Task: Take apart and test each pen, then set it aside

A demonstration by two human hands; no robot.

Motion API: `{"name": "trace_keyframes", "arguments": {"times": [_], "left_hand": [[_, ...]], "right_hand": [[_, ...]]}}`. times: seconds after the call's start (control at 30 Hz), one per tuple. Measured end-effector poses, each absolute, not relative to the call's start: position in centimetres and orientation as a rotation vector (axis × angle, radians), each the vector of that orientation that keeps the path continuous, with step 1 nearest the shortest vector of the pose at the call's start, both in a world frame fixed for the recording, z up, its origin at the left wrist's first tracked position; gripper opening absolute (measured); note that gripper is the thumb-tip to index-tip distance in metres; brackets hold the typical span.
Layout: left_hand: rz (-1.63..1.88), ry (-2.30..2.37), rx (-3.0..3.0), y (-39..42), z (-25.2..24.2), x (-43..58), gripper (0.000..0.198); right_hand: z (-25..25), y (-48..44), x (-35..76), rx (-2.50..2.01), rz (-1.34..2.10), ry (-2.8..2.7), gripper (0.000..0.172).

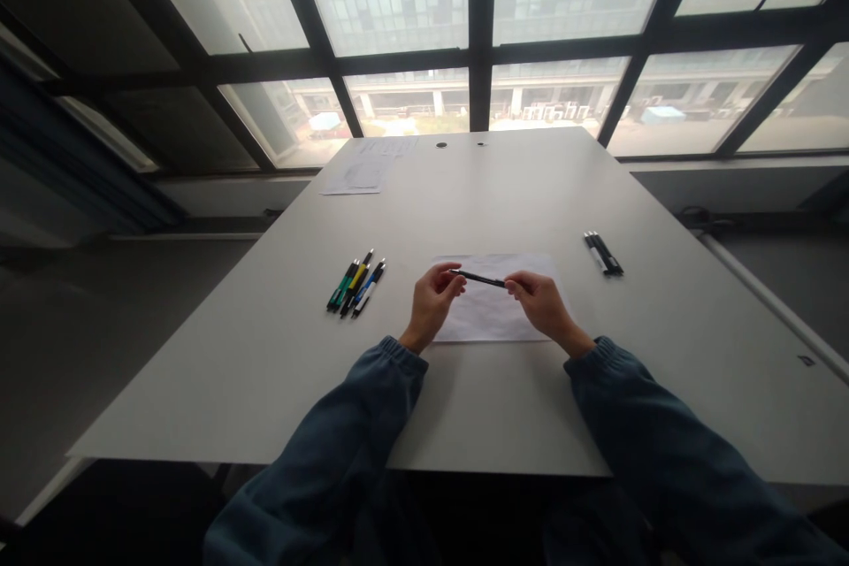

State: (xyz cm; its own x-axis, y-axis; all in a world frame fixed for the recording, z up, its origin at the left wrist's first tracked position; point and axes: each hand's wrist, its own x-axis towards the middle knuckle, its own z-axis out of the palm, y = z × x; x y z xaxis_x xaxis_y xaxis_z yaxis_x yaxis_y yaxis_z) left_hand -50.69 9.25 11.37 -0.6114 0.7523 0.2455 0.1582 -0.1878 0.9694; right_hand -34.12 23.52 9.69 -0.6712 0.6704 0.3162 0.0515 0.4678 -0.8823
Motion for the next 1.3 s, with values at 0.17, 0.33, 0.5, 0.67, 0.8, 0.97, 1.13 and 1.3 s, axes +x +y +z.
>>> {"name": "trace_keyframes", "arguments": {"times": [0.17,0.33,0.5,0.67,0.8,0.97,1.13,1.3], "left_hand": [[1.798,1.698,1.061,9.3,10.8,-51.3,0.032],[1.809,1.74,1.034,9.6,10.4,-51.4,0.032],[1.872,1.67,0.936,9.8,10.0,-51.6,0.035],[1.865,1.645,0.876,9.9,9.9,-51.6,0.04],[1.848,1.64,0.848,10.0,9.7,-51.6,0.041],[1.859,1.682,0.879,10.1,9.4,-52.0,0.039],[1.903,1.72,0.898,10.1,9.3,-52.2,0.039],[1.907,1.748,0.929,10.1,9.5,-52.1,0.036]], "right_hand": [[10.3,24.7,-32.9,-0.573,0.996,-2.21,0.025],[9.6,25.7,-32.6,-0.668,1.086,-2.131,0.032],[8.7,26.1,-32.8,-0.712,1.423,-1.825,0.035],[9.4,25.7,-33.1,-0.643,1.501,-1.605,0.03],[9.7,25.5,-33.2,-0.63,1.456,-1.57,0.028],[9.3,25.6,-33.3,-0.629,1.438,-1.573,0.028],[9.0,25.5,-33.4,-0.645,1.437,-1.589,0.028],[9.1,25.4,-33.5,-0.676,1.431,-1.597,0.026]]}}
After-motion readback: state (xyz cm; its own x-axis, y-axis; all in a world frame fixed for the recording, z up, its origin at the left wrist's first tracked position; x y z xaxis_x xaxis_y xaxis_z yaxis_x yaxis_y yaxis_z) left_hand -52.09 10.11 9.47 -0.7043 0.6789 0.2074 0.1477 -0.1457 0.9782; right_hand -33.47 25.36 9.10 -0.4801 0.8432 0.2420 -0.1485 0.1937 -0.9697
